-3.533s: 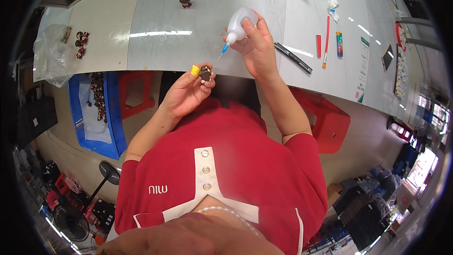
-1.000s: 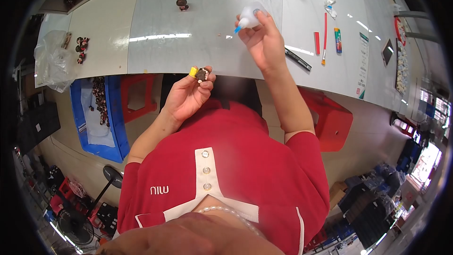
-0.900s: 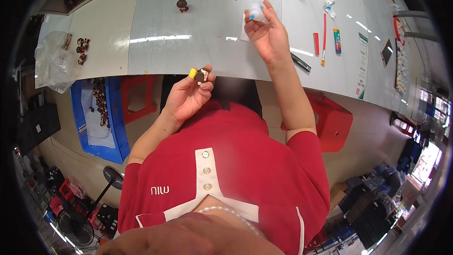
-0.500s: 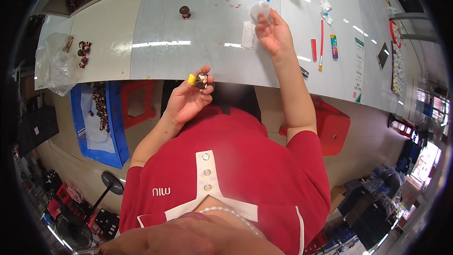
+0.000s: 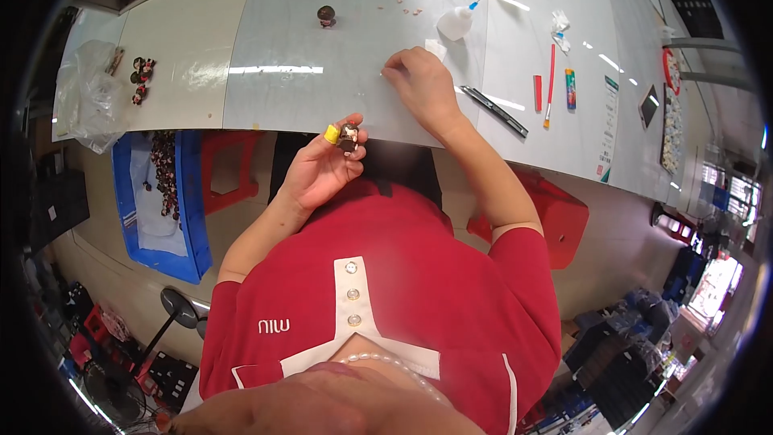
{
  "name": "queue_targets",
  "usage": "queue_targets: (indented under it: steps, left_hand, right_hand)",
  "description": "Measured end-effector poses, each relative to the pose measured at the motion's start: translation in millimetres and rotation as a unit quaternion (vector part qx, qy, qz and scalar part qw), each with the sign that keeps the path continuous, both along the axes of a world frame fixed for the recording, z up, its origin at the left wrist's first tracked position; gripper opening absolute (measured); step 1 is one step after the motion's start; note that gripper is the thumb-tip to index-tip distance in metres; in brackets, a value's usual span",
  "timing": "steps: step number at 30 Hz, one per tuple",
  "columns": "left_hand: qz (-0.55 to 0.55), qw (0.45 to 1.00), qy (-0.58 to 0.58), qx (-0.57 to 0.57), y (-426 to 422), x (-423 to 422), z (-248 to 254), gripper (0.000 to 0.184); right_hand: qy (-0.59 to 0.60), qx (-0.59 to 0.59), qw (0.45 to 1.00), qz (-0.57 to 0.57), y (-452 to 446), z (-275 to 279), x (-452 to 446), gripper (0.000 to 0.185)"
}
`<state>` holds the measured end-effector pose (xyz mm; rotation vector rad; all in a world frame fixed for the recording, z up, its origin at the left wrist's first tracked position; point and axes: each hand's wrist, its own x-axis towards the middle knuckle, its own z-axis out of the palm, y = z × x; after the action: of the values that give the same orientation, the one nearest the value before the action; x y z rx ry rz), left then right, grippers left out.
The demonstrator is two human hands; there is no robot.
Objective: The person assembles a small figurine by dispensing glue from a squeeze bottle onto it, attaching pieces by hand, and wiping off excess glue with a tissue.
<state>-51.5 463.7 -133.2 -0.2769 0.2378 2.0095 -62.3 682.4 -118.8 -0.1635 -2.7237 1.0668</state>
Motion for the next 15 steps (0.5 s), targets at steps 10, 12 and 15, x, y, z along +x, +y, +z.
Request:
queue_targets:
  steps: [10, 12, 15]
  left_hand:
    - [0.003, 1.000, 0.004, -0.002, -1, 0, 3, 0.042]
    - [0.007, 1.000, -0.005, -0.001, -2, 0, 3, 0.041]
    - [0.018, 1.000, -0.007, -0.004, -3, 0, 4, 0.039]
  right_hand:
    - [-0.034, 0.135, 0.990, 0.027, -7, -2, -6, 0.011]
    - [-0.051, 0.128, 0.990, 0.034, -4, -1, -7, 0.011]
    - [-0.052, -0.078, 0.995, 0.043, -8, 10, 6, 0.009]
